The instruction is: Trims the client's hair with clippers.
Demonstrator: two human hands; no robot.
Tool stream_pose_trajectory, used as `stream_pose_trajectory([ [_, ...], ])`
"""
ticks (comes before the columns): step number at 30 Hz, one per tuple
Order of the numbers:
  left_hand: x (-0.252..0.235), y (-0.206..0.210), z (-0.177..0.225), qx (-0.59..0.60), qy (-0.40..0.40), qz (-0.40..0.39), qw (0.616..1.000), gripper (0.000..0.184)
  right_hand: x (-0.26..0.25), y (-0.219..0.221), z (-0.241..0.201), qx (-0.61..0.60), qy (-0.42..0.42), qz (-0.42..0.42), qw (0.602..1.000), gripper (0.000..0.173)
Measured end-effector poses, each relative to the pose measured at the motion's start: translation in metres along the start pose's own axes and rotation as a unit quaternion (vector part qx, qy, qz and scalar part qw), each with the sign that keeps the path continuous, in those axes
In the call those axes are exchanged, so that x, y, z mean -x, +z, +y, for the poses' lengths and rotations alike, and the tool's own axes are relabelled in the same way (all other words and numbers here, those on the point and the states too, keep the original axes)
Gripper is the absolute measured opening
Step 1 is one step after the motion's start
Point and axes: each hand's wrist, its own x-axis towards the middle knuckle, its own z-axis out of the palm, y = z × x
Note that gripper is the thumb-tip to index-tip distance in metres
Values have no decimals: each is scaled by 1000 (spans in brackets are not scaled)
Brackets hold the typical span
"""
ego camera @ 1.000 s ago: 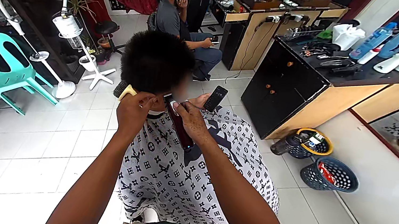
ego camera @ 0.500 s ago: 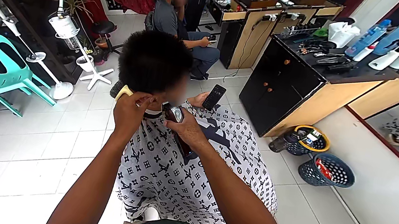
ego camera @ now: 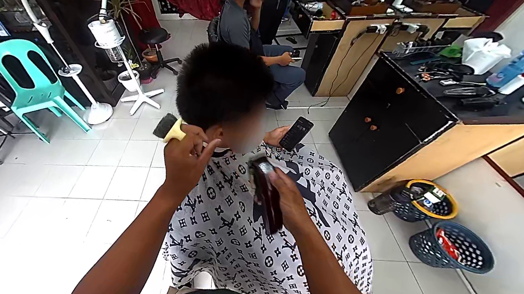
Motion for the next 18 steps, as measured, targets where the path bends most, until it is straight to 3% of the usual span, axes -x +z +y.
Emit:
stream_pose_trajectory([
  [2, 0, -4, 12, 30, 70, 44, 996, 35, 19, -9, 18, -74, 4, 34, 997, 41],
  [5, -7, -6, 23, 24, 147, 79, 986, 26, 36, -17, 30, -88, 25, 67, 994, 40],
  [7, -13, -7, 27, 40, 167, 71, 983, 16, 42, -18, 32, -80, 28, 72, 994, 40],
  [9, -16, -4, 28, 87, 137, 31, 986, 19, 46, -18, 34, -79, 24, 69, 994, 40],
  [10, -16, -2, 30, 124, 89, -23, 988, 22, 47, -19, 35, -78, 23, 69, 994, 39],
  [12, -16, -1, 34, 167, -42, -231, 957, 27, 51, -21, 35, -72, 21, 73, 994, 40],
  [14, -25, 7, 45, 103, -142, -489, 855, 43, 53, -24, 34, -79, 18, 82, 993, 39],
  [15, -29, 17, 49, 95, -166, -574, 796, 47, 54, -27, 34, -90, 14, 90, 992, 39],
  [16, -30, 25, 49, 120, -177, -603, 768, 49, 55, -30, 36, -107, 10, 96, 990, 40],
  [18, -26, 39, 39, 238, -199, -539, 783, 49, 55, -38, 36, -138, 9, 100, 985, 44],
])
